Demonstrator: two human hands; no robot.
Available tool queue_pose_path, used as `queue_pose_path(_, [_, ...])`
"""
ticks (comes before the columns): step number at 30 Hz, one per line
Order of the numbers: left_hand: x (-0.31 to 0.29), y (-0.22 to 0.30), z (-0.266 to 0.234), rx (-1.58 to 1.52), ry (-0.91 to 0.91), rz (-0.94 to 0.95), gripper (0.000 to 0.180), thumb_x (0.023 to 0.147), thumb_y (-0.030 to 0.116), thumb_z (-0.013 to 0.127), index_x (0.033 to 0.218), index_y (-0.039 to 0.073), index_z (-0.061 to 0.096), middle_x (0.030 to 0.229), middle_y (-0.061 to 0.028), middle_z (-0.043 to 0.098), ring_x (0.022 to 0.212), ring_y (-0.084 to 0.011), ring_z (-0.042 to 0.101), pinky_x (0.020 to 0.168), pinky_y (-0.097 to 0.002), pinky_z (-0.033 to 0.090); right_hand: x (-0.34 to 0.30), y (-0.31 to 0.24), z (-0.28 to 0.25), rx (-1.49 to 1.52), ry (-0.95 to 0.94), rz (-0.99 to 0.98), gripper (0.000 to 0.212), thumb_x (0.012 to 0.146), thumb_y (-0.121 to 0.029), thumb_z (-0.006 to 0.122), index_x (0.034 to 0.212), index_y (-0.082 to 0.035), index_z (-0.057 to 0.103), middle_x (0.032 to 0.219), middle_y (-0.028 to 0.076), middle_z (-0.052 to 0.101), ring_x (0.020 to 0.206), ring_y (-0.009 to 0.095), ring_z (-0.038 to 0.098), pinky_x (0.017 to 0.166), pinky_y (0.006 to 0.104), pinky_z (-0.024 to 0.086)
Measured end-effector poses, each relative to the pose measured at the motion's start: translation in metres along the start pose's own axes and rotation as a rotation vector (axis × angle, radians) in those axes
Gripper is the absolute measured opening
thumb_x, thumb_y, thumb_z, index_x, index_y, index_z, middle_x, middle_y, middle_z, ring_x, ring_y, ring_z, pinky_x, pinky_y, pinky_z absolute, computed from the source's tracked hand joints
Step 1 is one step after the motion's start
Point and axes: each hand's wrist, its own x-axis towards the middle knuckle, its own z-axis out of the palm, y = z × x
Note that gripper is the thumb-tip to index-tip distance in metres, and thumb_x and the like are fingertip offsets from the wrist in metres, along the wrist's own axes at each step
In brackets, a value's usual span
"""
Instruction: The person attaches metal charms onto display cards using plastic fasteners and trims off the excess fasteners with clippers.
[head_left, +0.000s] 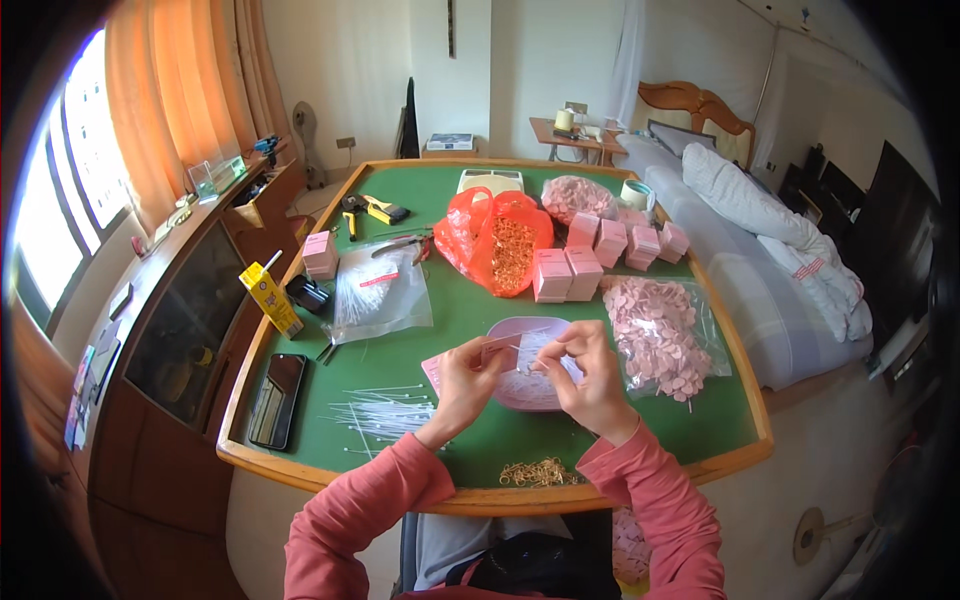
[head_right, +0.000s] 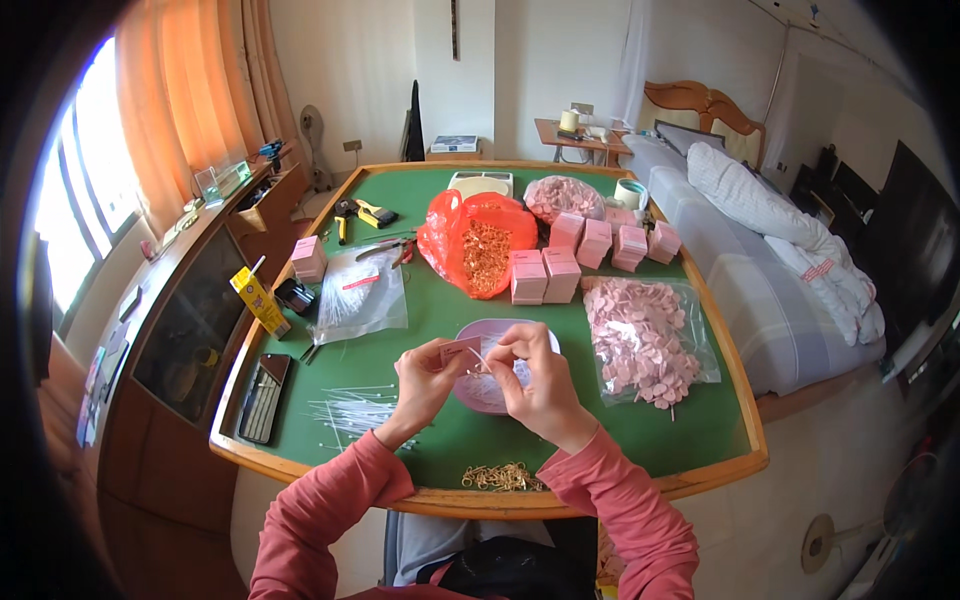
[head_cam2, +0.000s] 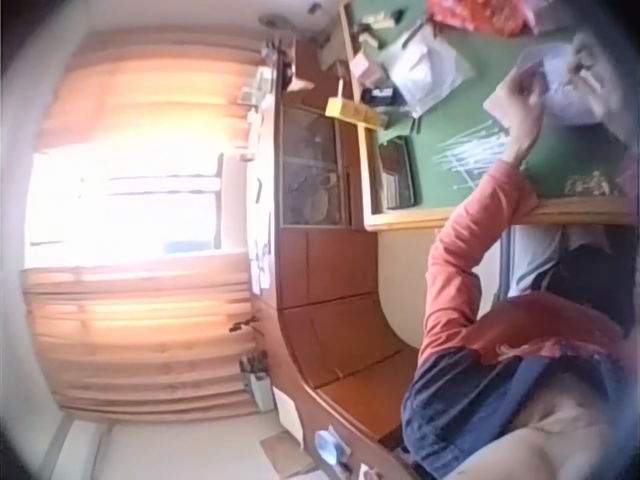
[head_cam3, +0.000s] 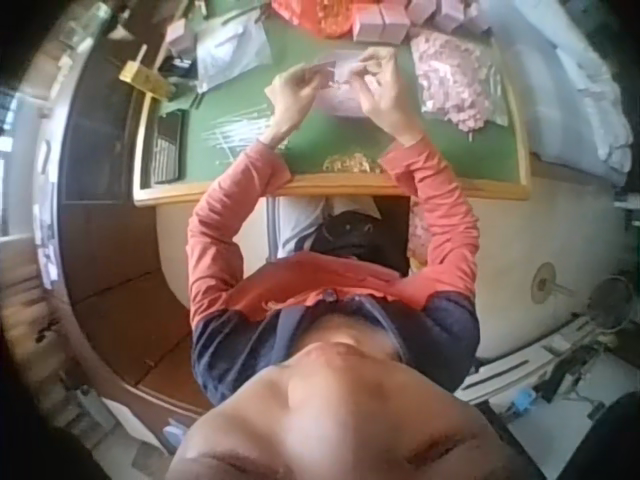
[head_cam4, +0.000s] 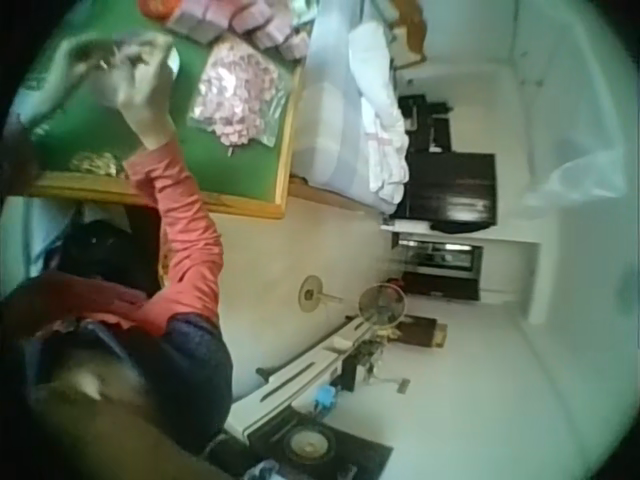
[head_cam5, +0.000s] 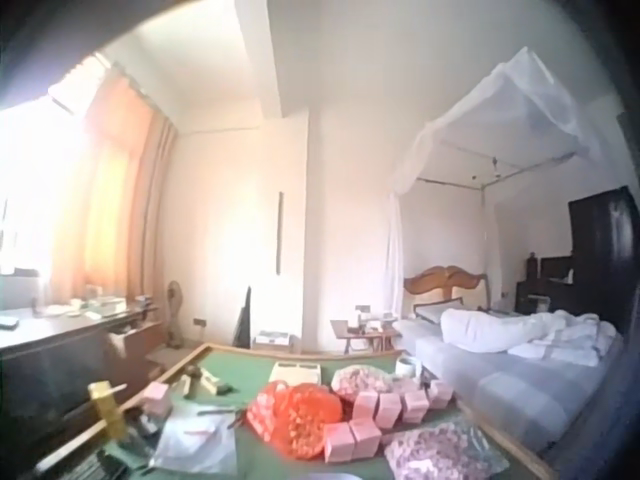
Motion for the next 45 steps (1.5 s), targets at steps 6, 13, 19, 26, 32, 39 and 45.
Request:
queue_pose_path(6, [0.004, -0.015, -0.004, -0.021, 0.021, -0.052, 0.014, 0.076, 0.003, 0.058, 0.087, -0.003, 0.064, 0.072, -0.0091, 0.066, 0.067, -0.0097, 0.061, 0.059, -0.0237, 0.048, -0.002, -0.002, -0.001, 0.343, 0.183, -0.003, 0.03, 0.081, 0.0, 0.06, 0.097, -0.003, 0.035, 0.076, 0.009, 0.06, 0.072, 0.012, 0.058, 0.07, 0.0257, 0.045])
queue_pose_path(13, [0.004, -0.007, -0.002, 0.036, 0.025, -0.027, 0.013, 0.077, 0.003, 0.059, 0.086, -0.004, 0.064, 0.073, -0.0097, 0.066, 0.066, -0.01, 0.061, 0.059, -0.0244, 0.047, 0.008, 0.003, -0.007, 0.122, 0.039, 0.071, 0.03, 0.08, 0.001, 0.059, 0.097, -0.002, 0.035, 0.074, 0.009, 0.06, 0.069, 0.014, 0.059, 0.067, 0.0257, 0.045])
queue_pose_path(19, [0.002, 0.0, 0.004, -0.2, -0.158, -0.057, 0.014, 0.084, 0.004, 0.053, 0.091, -0.005, 0.061, 0.073, -0.005, 0.063, 0.067, -0.0064, 0.055, 0.058, -0.0221, 0.044, 0.012, 0.018, -0.002, -0.04, -0.06, 0.116, 0.03, 0.078, 0.0, 0.062, 0.097, 0.001, 0.039, 0.073, 0.011, 0.061, 0.068, 0.018, 0.061, 0.064, 0.0267, 0.046])
queue_pose_path(26, [0.004, -0.004, -0.003, -0.297, -0.142, -0.216, 0.016, 0.087, 0.007, 0.051, 0.092, -0.005, 0.059, 0.075, -0.0025, 0.062, 0.068, -0.0055, 0.053, 0.06, -0.0218, 0.044, 0.0, 0.016, -0.008, 0.363, -0.016, 0.571, 0.032, 0.091, -0.03, 0.049, 0.084, 0.0, 0.059, 0.066, 0.004, 0.057, 0.048, 0.007, 0.048, 0.045, 0.0171, 0.036])
queue_pose_path(32, [0.004, 0.005, -0.003, -0.101, -0.14, -0.096, 0.015, 0.087, 0.006, 0.05, 0.094, -0.004, 0.059, 0.078, -0.0046, 0.064, 0.073, -0.0087, 0.058, 0.066, -0.0221, 0.047, 0.001, 0.02, -0.016, 1.229, -0.363, 1.036, 0.035, 0.089, -0.033, 0.052, 0.084, 0.002, 0.058, 0.061, 0.005, 0.053, 0.045, 0.006, 0.043, 0.043, 0.0173, 0.034])
queue_pose_path(39, [0.008, 0.004, -0.006, -0.122, -0.21, -0.149, 0.017, 0.087, 0.006, 0.051, 0.095, -0.006, 0.059, 0.078, -0.0056, 0.064, 0.071, -0.0079, 0.058, 0.062, -0.0228, 0.046, 0.007, 0.015, -0.022, 0.837, -0.358, 0.817, 0.005, 0.086, -0.006, 0.055, 0.083, -0.002, 0.055, 0.07, 0.003, 0.057, 0.059, 0.007, 0.051, 0.054, 0.0193, 0.042])
queue_pose_path(45, [0.004, 0.009, -0.003, -0.365, -0.427, -0.41, 0.023, 0.086, 0.014, 0.055, 0.098, -0.006, 0.06, 0.083, -0.0066, 0.064, 0.073, -0.0102, 0.059, 0.064, -0.0238, 0.048, 0.0, 0.034, -0.009, 0.544, 0.0, 0.486, 0.004, 0.082, 0.005, 0.054, 0.079, 0.001, 0.055, 0.072, 0.002, 0.057, 0.064, 0.007, 0.053, 0.058, 0.0202, 0.044])
